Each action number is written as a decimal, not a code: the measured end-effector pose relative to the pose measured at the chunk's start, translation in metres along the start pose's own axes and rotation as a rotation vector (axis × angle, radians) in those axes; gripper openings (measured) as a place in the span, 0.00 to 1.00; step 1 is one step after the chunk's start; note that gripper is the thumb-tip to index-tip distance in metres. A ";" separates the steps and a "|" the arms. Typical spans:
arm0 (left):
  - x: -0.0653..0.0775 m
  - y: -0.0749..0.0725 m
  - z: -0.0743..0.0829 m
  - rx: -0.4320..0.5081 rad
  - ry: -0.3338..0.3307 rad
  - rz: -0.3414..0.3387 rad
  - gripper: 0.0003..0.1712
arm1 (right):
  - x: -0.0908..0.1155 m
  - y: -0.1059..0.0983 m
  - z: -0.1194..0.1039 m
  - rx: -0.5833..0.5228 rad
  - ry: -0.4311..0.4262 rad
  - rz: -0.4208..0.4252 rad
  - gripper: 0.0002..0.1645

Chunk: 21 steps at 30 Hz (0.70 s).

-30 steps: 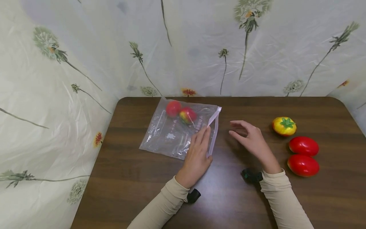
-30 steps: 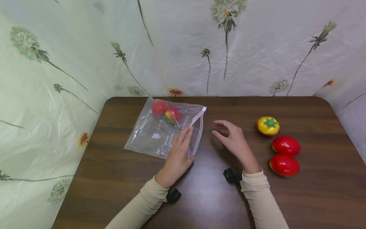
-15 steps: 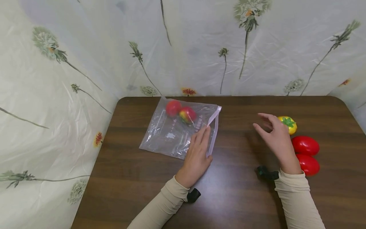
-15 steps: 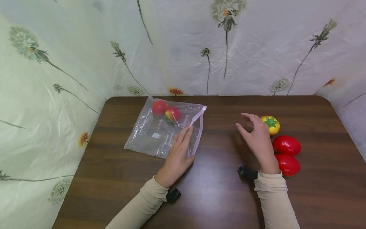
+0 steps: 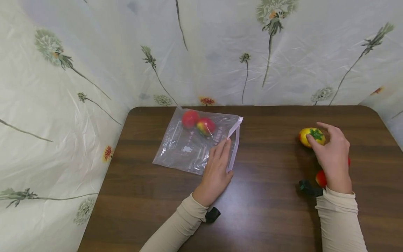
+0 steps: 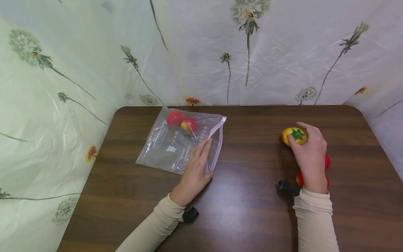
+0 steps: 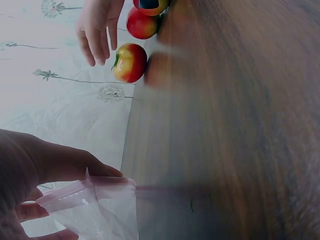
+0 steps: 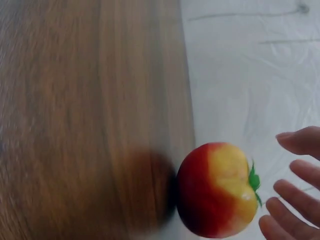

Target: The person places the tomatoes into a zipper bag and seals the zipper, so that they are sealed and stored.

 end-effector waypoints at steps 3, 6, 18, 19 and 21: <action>0.000 0.000 0.000 -0.005 -0.005 -0.001 0.61 | 0.000 -0.001 0.005 0.008 0.021 -0.020 0.36; 0.000 0.000 -0.001 -0.003 -0.013 -0.005 0.61 | -0.001 0.000 0.008 0.022 0.035 -0.047 0.38; 0.001 0.001 -0.001 -0.004 -0.007 -0.003 0.61 | -0.005 0.006 0.020 0.122 0.015 -0.152 0.47; 0.001 0.001 -0.001 -0.006 -0.005 -0.002 0.61 | -0.005 0.007 0.020 0.129 0.012 -0.153 0.47; 0.001 0.001 0.000 -0.009 -0.001 0.000 0.61 | -0.005 0.008 0.021 0.144 0.009 -0.158 0.47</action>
Point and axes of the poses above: each hand's wrist, its own x-axis away from the middle knuckle, its own y-axis out of the palm, z = x × y, the point moved 7 cm from there along -x, towards the middle knuckle, and after that the axes turned 7 degrees about -x, right-handed, at the moved point
